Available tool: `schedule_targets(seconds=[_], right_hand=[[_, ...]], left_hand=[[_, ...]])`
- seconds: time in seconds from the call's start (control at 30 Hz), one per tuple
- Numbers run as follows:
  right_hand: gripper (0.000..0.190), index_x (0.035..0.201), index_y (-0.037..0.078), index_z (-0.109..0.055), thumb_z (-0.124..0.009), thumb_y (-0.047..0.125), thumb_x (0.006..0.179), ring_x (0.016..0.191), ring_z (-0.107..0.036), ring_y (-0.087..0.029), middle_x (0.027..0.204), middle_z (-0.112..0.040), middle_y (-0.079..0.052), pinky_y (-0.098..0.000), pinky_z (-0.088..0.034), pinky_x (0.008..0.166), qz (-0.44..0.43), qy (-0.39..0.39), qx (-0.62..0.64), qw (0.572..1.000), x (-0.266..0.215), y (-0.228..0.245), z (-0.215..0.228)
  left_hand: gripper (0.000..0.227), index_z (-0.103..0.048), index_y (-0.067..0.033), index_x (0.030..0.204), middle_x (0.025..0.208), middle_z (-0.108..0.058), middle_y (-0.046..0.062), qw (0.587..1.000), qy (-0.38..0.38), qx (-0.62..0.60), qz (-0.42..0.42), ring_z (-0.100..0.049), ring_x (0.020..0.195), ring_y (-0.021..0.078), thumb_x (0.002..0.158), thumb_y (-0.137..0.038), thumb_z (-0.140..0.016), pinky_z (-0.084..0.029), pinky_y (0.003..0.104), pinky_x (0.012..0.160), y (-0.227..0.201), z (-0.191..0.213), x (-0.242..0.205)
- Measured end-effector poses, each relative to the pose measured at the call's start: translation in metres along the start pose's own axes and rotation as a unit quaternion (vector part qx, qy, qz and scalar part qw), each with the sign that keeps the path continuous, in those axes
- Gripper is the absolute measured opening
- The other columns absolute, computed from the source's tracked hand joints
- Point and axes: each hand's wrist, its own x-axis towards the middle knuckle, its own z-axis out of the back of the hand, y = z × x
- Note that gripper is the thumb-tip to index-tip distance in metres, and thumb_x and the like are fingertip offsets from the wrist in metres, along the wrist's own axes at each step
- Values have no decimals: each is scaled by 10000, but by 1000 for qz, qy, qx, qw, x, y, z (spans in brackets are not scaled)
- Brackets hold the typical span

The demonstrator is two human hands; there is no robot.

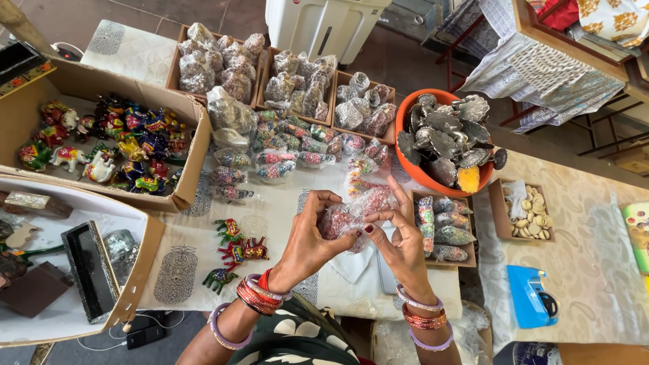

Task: The person wipes small figurines with a cloth, wraps them in bubble wrap, and secures the packaging using a tape dispenser.

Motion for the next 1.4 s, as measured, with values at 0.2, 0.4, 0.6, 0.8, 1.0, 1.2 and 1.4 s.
schedule_targets(seconds=[0.2, 0.4, 0.6, 0.8, 1.0, 1.2, 1.4], right_hand=[[216, 1123, 42, -706, -749, 131, 931, 1620, -260, -278, 1741, -264, -188, -452, -218, 1309, 33, -16, -20, 999, -5, -17, -1], [985, 1594, 118, -266, -827, 196, 788, 1592, -268, -288, 1715, -253, -184, -456, -215, 1318, 7, -44, 51, 998, 1, -30, 0], [1166, 1593, 207, -191, -878, 126, 655, 1493, -301, -337, 1621, -254, -193, -496, -343, 1200, -175, 31, 414, 893, 18, -40, 0], [847, 1609, 126, -239, -700, 261, 912, 1539, -306, -335, 1671, -305, -208, -471, -222, 1258, -120, -104, 268, 950, 16, -49, -8], [750, 1603, 69, -345, -268, 620, 1100, 1593, -214, -347, 1678, -270, -207, -538, -128, 1297, 222, -169, -261, 924, -18, -30, -14], [750, 1467, 77, -549, -221, 623, 1071, 1541, -308, -323, 1530, -546, -66, -591, -47, 1249, 214, -37, -415, 884, -30, -40, -33], [696, 1414, 104, -576, -195, 586, 1089, 1492, -407, -285, 1466, -624, 16, -567, -83, 1250, 246, -110, -361, 893, -29, -59, -38]], left_hand=[[573, -493, -10, 1203, 838, -691, 82, 999, -1, 15, -29, -623, 677, 82, 774, -132, -853, -518, 252, 565, -1, -1, -2], [579, -496, -3, 1209, 857, -702, 116, 997, 17, 56, -59, -672, 685, 133, 786, -146, -864, -549, 290, 581, -1, -1, -8], [580, -511, -8, 1226, 949, -700, 156, 986, 59, 102, -117, -674, 687, 155, 764, -105, -849, -549, 305, 587, 8, -2, -13], [572, -500, -24, 1200, 895, -713, 105, 1000, 8, -6, -21, -663, 772, 96, 763, -103, -859, -553, 264, 663, 19, -2, -7], [586, -496, -37, 1196, 896, -661, 48, 999, -43, -27, -1, -612, 746, 79, 732, -90, -850, -509, 229, 619, 35, -1, 2], [603, -469, -41, 1233, 947, -634, 59, 995, -28, -91, 18, -596, 785, 92, 754, -28, -833, -509, 233, 633, 58, 1, 6], [516, -462, -50, 1257, 990, -659, 62, 995, 2, -92, 45, -623, 830, 93, 842, 30, -758, -548, 238, 691, 55, -2, 2]])
